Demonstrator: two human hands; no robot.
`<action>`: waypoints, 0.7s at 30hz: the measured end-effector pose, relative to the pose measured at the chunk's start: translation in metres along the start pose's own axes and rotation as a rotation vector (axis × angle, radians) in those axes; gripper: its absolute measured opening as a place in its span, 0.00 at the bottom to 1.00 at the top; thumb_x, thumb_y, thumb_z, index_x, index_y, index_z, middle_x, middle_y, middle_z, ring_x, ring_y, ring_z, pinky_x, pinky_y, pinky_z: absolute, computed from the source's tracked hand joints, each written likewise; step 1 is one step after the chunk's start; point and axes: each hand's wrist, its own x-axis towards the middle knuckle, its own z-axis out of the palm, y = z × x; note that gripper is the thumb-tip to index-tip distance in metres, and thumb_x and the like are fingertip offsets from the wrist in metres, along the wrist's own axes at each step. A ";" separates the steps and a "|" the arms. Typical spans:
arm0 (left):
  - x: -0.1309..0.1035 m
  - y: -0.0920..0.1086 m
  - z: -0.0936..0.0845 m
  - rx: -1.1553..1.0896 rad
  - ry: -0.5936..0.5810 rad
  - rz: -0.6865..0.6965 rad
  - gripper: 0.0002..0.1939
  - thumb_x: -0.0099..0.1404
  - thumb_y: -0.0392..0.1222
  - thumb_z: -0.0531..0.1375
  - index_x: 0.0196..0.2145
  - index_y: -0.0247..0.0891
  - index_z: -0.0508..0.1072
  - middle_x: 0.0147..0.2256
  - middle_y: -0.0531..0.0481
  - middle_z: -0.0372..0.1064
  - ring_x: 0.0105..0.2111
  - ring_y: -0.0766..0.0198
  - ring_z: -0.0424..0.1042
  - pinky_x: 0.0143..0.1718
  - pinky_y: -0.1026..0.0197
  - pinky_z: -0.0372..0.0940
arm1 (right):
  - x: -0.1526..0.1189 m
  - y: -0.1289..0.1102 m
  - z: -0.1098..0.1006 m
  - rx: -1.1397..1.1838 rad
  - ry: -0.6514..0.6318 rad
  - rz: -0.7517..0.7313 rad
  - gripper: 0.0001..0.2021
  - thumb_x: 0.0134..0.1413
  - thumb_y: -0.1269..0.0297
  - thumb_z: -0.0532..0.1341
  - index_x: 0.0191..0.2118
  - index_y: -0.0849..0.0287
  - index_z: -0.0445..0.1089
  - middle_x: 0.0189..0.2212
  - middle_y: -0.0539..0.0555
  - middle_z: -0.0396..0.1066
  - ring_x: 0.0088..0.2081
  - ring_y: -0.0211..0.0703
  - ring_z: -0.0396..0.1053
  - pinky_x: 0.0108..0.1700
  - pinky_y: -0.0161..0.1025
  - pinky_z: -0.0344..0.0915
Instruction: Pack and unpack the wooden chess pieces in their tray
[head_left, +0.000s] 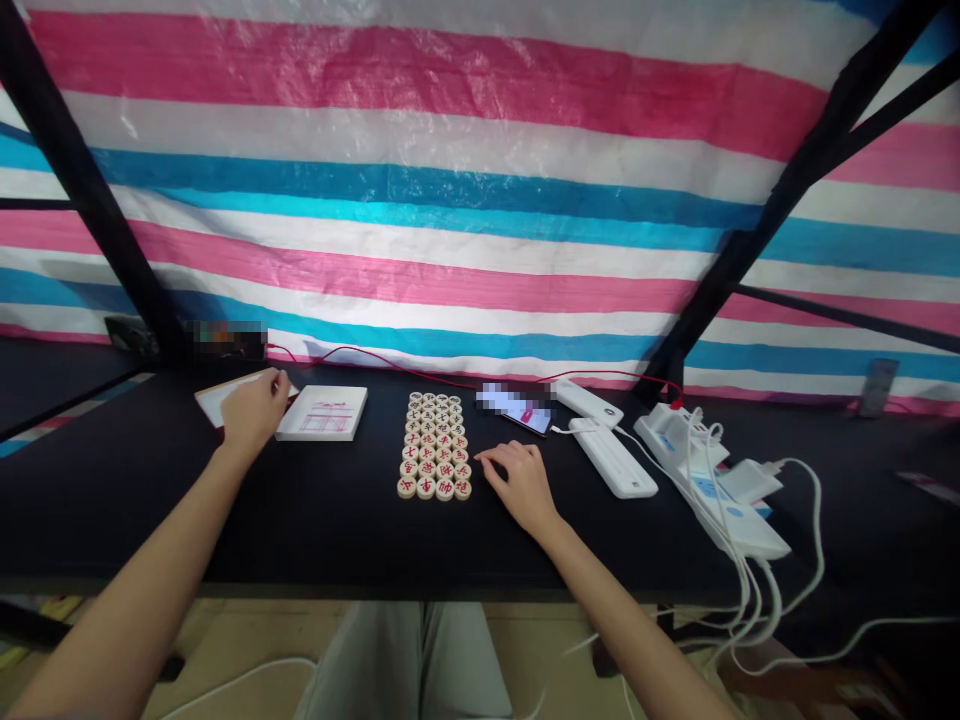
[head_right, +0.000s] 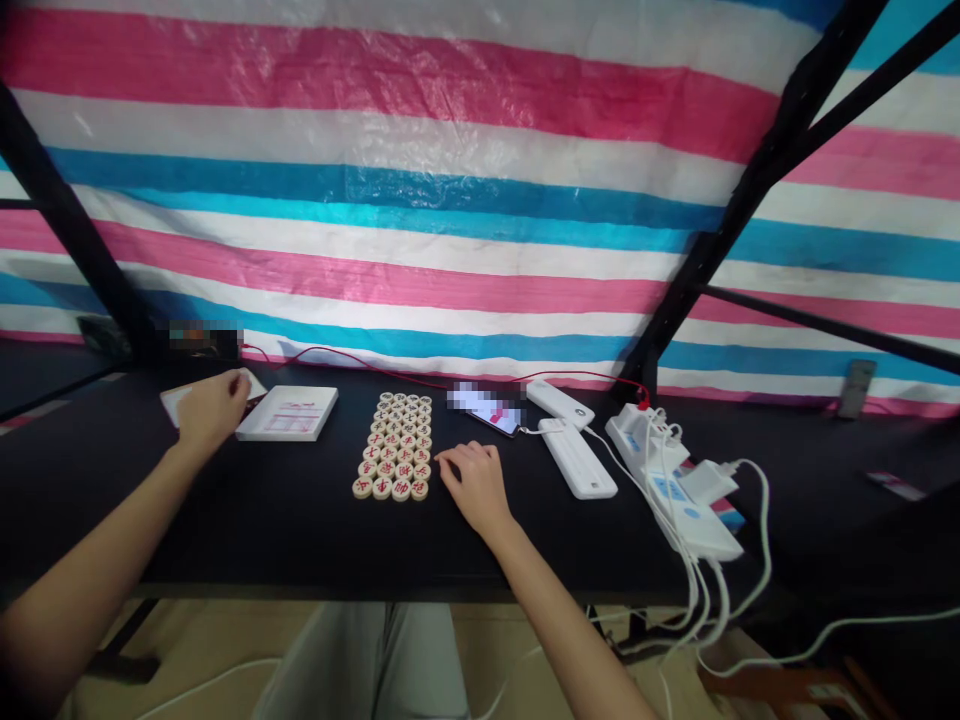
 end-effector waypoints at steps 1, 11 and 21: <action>-0.001 -0.005 0.002 -0.057 0.046 -0.083 0.23 0.66 0.49 0.40 0.38 0.37 0.70 0.32 0.43 0.71 0.32 0.56 0.68 0.27 0.62 0.52 | 0.000 -0.001 -0.001 0.001 0.007 0.000 0.10 0.59 0.67 0.53 0.34 0.53 0.71 0.32 0.49 0.73 0.35 0.39 0.64 0.38 0.39 0.49; -0.003 -0.035 0.018 -0.179 0.282 -0.284 0.20 0.65 0.48 0.43 0.32 0.38 0.71 0.28 0.48 0.70 0.27 0.63 0.64 0.26 0.63 0.48 | -0.007 -0.010 -0.009 0.083 -0.054 -0.171 0.09 0.58 0.63 0.55 0.39 0.52 0.72 0.35 0.52 0.71 0.38 0.40 0.63 0.39 0.40 0.53; -0.005 -0.012 0.010 -0.264 0.084 0.091 0.16 0.63 0.50 0.47 0.36 0.39 0.70 0.30 0.48 0.68 0.33 0.60 0.66 0.31 0.62 0.55 | -0.010 -0.009 -0.009 0.112 -0.074 -0.200 0.09 0.57 0.62 0.55 0.37 0.52 0.72 0.38 0.53 0.69 0.41 0.42 0.63 0.40 0.40 0.56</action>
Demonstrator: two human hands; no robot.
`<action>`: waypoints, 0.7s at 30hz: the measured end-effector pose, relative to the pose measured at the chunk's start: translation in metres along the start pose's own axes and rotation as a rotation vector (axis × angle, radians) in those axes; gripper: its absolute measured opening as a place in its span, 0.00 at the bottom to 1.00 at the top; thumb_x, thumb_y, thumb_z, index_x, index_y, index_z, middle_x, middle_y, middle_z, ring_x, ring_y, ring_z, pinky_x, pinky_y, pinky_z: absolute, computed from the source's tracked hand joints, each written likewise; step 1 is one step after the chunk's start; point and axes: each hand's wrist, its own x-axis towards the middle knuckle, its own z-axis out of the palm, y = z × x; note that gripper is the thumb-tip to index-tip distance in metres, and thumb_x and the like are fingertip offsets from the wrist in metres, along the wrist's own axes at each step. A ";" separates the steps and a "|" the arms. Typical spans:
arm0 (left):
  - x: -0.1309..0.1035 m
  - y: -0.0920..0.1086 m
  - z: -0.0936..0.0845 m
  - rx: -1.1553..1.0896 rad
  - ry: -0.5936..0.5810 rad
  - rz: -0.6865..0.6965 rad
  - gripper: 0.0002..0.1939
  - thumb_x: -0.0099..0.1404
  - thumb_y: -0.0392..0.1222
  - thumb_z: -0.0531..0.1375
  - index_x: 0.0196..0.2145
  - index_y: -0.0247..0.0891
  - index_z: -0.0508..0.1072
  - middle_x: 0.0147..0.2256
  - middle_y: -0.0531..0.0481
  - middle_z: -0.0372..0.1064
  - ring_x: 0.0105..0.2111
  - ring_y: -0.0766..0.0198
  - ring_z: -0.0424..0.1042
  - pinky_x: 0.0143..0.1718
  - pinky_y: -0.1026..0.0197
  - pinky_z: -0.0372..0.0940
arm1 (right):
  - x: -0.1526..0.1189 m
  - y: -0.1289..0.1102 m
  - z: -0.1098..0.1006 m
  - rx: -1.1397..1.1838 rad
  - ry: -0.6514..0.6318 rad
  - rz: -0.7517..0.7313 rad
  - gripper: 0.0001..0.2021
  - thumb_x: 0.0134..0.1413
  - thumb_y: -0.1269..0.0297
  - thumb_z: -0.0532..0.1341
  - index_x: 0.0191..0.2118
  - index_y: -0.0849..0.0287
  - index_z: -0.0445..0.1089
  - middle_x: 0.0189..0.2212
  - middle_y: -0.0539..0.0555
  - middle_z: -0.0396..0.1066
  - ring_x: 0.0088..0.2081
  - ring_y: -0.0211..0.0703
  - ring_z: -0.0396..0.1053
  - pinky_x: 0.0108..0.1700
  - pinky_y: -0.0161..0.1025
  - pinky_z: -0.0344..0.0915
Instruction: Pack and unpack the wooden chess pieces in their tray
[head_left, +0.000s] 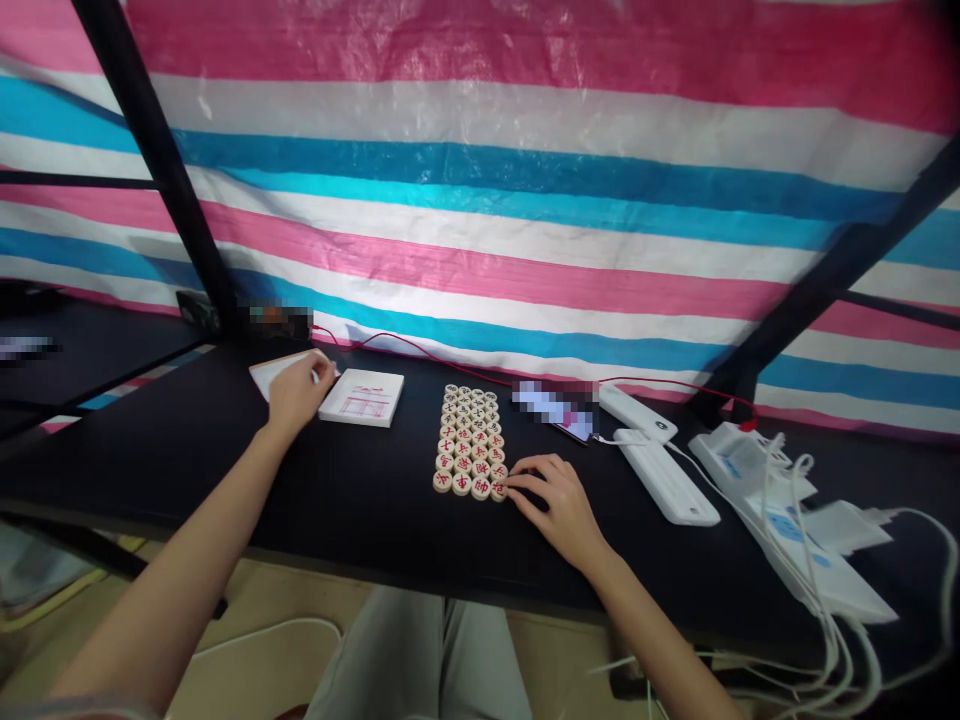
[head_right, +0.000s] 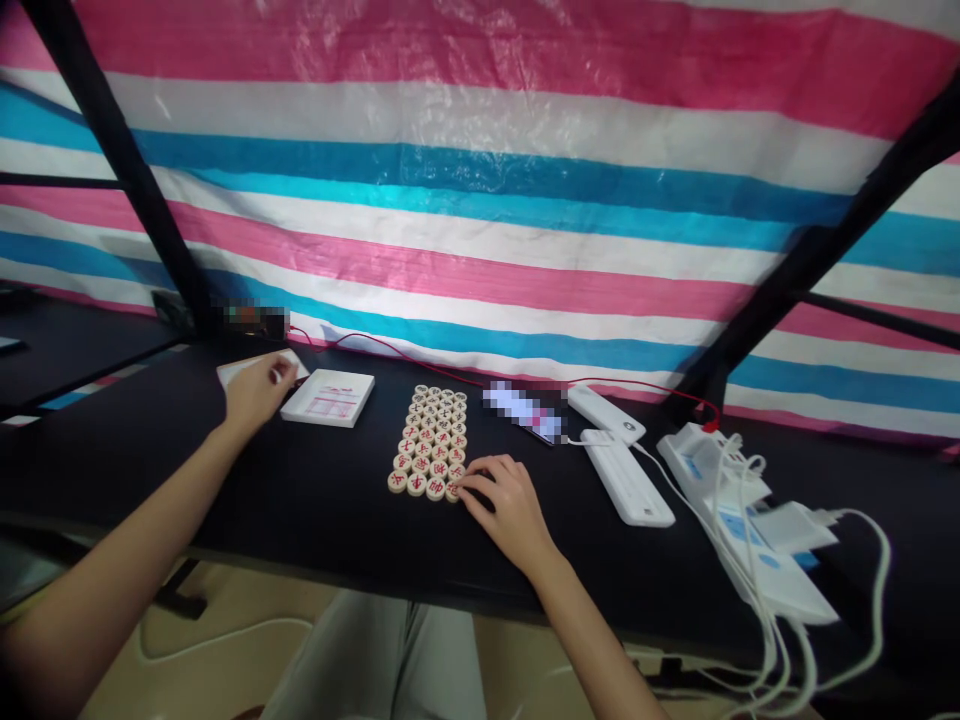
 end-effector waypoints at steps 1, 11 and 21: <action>0.003 0.005 0.000 -0.034 -0.037 0.114 0.16 0.63 0.51 0.48 0.37 0.39 0.69 0.34 0.48 0.68 0.36 0.59 0.65 0.36 0.62 0.56 | 0.001 0.000 0.000 0.004 -0.006 0.004 0.09 0.58 0.63 0.55 0.37 0.52 0.72 0.37 0.53 0.69 0.40 0.42 0.63 0.40 0.40 0.56; 0.049 0.036 0.023 0.173 -0.772 0.497 0.28 0.47 0.56 0.61 0.45 0.41 0.68 0.46 0.42 0.65 0.47 0.50 0.61 0.42 0.58 0.57 | 0.003 -0.003 -0.003 -0.041 -0.004 0.013 0.11 0.59 0.65 0.52 0.35 0.54 0.72 0.36 0.53 0.70 0.39 0.40 0.64 0.39 0.39 0.57; 0.054 0.014 0.015 0.259 -0.935 0.352 0.42 0.42 0.59 0.61 0.53 0.38 0.60 0.45 0.39 0.68 0.44 0.48 0.66 0.41 0.56 0.58 | 0.002 0.000 -0.001 -0.025 -0.041 0.036 0.10 0.58 0.66 0.53 0.34 0.54 0.72 0.35 0.52 0.70 0.38 0.41 0.63 0.40 0.40 0.55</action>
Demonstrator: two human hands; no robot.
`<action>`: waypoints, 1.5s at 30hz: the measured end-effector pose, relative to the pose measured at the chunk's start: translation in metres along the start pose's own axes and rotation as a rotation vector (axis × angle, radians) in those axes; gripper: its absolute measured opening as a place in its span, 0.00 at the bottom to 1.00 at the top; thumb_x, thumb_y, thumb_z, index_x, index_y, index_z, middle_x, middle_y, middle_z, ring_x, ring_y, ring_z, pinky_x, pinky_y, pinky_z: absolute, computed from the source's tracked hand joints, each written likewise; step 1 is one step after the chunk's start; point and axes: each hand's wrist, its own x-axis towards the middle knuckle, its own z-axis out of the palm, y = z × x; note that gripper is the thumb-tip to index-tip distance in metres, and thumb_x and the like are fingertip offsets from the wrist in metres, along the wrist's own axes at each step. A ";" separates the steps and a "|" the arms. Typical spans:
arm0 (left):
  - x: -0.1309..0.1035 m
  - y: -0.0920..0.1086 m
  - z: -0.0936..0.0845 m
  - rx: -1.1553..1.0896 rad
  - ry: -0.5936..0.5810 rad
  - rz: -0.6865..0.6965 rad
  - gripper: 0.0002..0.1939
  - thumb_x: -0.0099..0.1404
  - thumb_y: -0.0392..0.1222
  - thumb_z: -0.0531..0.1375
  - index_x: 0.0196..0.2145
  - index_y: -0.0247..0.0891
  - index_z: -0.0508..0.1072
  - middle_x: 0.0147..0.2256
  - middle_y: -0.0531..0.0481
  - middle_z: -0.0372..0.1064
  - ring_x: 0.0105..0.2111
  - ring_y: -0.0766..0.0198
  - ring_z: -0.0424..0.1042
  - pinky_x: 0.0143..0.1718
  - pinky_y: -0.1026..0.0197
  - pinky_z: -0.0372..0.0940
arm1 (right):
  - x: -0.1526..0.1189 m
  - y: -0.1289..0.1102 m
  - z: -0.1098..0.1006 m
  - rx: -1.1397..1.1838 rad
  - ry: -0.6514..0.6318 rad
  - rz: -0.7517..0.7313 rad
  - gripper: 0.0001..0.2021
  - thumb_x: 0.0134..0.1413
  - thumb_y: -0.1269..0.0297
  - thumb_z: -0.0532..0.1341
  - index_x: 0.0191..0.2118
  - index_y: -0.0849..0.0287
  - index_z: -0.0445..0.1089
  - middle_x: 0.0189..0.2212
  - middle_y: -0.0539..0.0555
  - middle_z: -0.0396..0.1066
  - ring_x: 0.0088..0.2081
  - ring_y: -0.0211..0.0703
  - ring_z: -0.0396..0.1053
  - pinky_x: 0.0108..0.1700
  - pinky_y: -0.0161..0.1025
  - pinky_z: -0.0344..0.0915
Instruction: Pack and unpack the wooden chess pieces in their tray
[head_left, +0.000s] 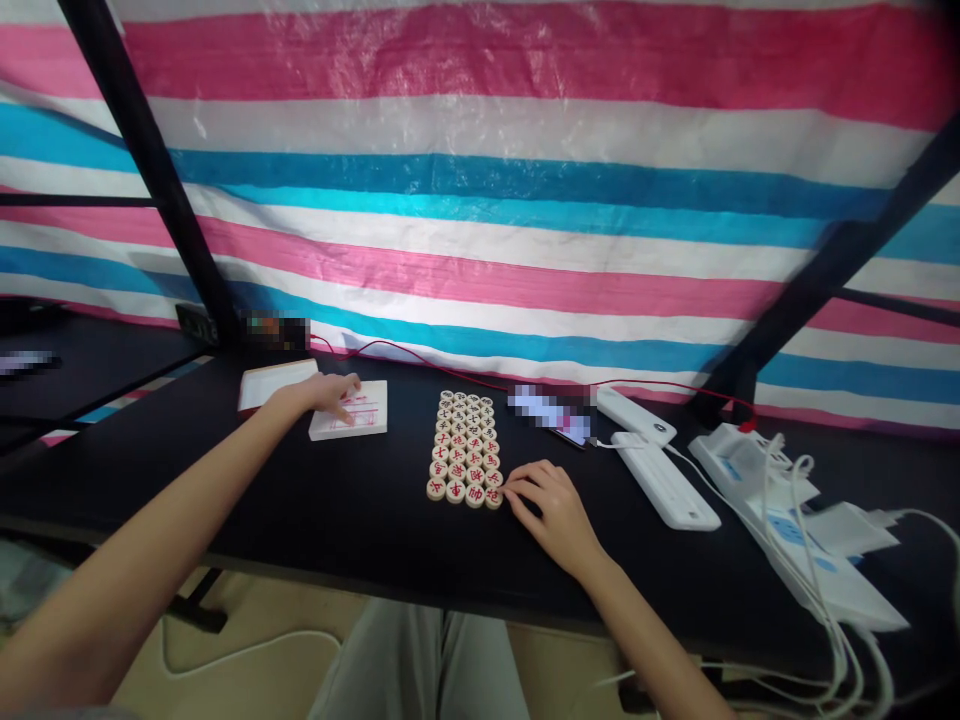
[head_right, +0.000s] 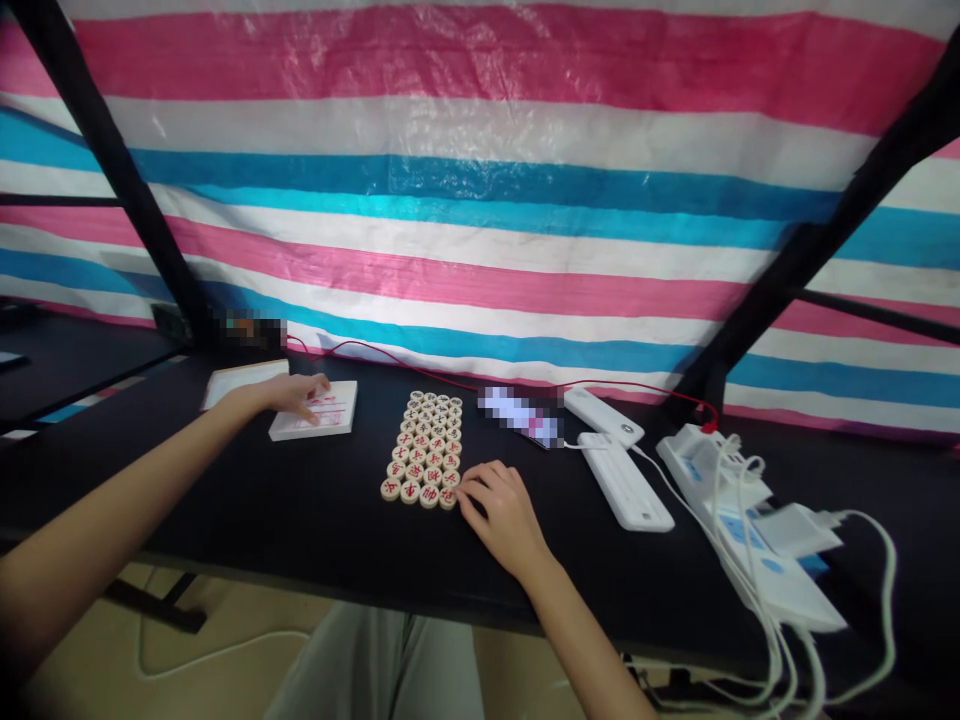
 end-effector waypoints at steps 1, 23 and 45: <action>-0.001 -0.002 0.000 0.001 -0.006 -0.026 0.42 0.42 0.59 0.61 0.53 0.37 0.60 0.45 0.38 0.67 0.43 0.47 0.67 0.40 0.56 0.59 | 0.000 0.000 0.000 -0.006 0.002 -0.003 0.10 0.58 0.66 0.53 0.35 0.54 0.72 0.36 0.52 0.70 0.38 0.41 0.63 0.40 0.40 0.55; -0.005 0.092 -0.004 -0.297 0.300 0.126 0.25 0.58 0.59 0.49 0.34 0.34 0.72 0.34 0.41 0.72 0.35 0.51 0.70 0.35 0.56 0.60 | -0.002 0.000 0.000 -0.037 0.043 -0.005 0.11 0.59 0.65 0.52 0.32 0.55 0.71 0.34 0.53 0.70 0.37 0.40 0.64 0.38 0.40 0.56; -0.016 0.047 0.021 -0.276 0.322 0.199 0.26 0.63 0.57 0.42 0.47 0.37 0.65 0.34 0.45 0.70 0.34 0.58 0.68 0.36 0.60 0.58 | 0.000 0.000 -0.001 -0.028 0.002 -0.007 0.11 0.60 0.65 0.51 0.32 0.56 0.70 0.33 0.52 0.70 0.37 0.40 0.63 0.39 0.40 0.55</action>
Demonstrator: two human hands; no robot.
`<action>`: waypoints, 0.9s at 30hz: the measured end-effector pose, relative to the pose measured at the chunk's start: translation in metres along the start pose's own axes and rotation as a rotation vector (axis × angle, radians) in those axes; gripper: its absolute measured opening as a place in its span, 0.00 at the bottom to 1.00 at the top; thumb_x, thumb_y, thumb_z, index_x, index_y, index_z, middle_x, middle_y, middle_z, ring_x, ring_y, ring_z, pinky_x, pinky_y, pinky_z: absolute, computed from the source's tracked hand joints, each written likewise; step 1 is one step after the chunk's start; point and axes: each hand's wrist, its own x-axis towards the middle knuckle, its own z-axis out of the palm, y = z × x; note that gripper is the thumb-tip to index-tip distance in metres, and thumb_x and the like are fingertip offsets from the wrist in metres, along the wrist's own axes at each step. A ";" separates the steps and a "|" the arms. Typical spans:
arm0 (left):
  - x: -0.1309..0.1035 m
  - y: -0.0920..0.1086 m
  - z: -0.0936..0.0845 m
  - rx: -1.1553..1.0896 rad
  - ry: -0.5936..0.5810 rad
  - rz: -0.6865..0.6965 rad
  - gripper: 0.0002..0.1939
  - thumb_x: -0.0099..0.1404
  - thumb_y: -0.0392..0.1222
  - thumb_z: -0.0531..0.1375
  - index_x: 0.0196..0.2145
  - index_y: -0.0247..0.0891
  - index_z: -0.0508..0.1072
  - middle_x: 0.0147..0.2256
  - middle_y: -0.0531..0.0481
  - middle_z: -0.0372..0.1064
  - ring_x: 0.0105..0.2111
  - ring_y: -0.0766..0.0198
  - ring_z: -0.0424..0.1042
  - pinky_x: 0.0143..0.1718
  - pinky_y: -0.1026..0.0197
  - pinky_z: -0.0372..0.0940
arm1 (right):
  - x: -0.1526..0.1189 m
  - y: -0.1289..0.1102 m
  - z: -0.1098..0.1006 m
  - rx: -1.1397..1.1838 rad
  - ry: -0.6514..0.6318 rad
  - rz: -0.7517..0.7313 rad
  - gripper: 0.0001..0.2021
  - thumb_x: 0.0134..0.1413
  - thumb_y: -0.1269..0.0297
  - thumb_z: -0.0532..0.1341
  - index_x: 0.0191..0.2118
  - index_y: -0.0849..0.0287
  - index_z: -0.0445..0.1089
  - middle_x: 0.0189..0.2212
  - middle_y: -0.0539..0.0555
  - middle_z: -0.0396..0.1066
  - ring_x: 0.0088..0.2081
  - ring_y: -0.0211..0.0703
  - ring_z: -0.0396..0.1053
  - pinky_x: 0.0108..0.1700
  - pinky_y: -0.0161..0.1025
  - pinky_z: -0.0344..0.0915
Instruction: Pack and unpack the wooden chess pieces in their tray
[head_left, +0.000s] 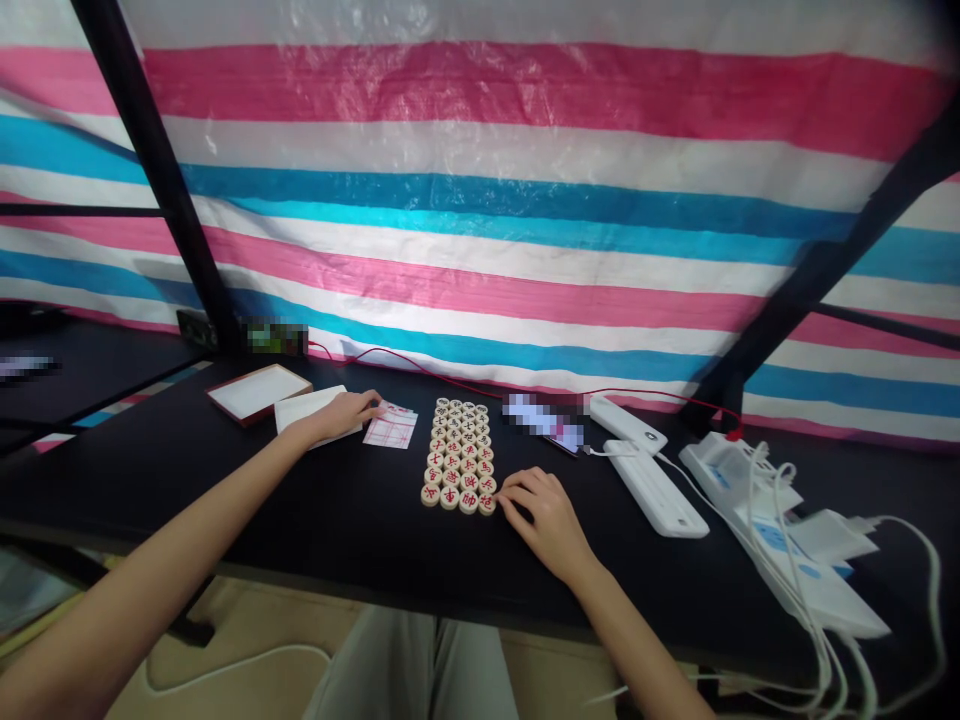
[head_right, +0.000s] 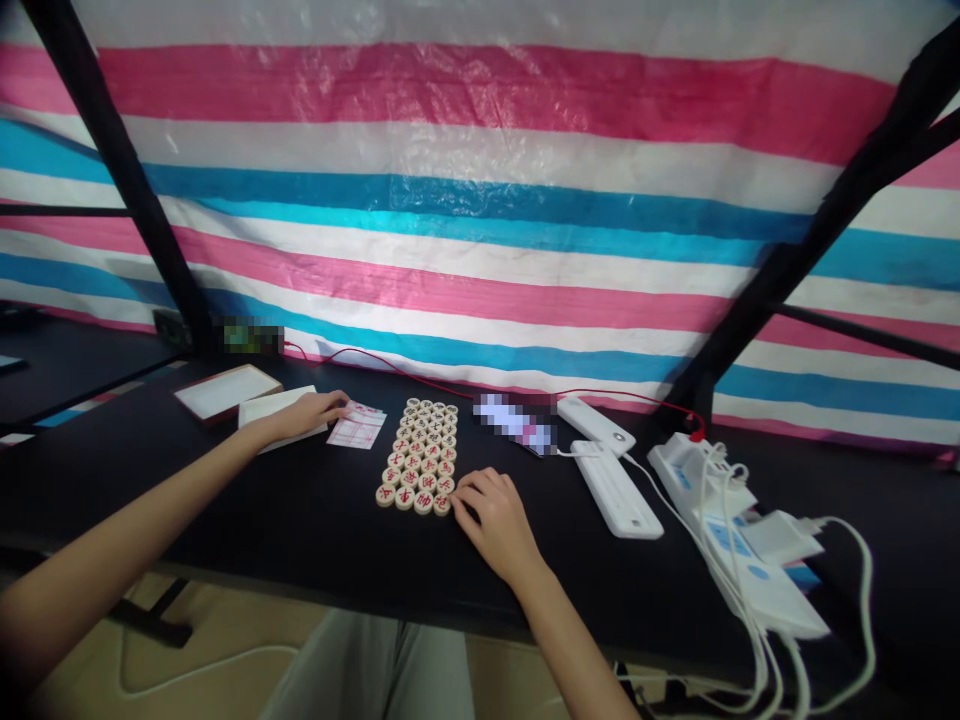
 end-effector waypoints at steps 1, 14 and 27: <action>-0.005 -0.002 0.002 -0.043 0.016 0.004 0.26 0.63 0.56 0.43 0.52 0.36 0.60 0.32 0.46 0.70 0.33 0.59 0.69 0.36 0.60 0.58 | 0.000 0.000 0.000 -0.002 -0.001 -0.004 0.11 0.60 0.65 0.51 0.32 0.56 0.70 0.33 0.52 0.70 0.36 0.40 0.63 0.38 0.40 0.55; -0.051 -0.016 0.024 0.196 0.275 -0.256 0.35 0.63 0.53 0.45 0.62 0.29 0.42 0.58 0.32 0.52 0.58 0.46 0.51 0.55 0.40 0.44 | 0.000 0.001 0.001 -0.026 0.011 -0.028 0.11 0.59 0.66 0.52 0.31 0.56 0.70 0.32 0.52 0.70 0.36 0.40 0.64 0.38 0.39 0.55; -0.033 -0.007 0.025 0.138 0.146 -0.136 0.25 0.65 0.45 0.42 0.59 0.41 0.53 0.57 0.41 0.57 0.55 0.52 0.57 0.52 0.41 0.52 | 0.000 0.001 0.001 0.016 0.015 -0.017 0.10 0.59 0.67 0.52 0.31 0.56 0.70 0.33 0.52 0.70 0.36 0.40 0.63 0.38 0.40 0.55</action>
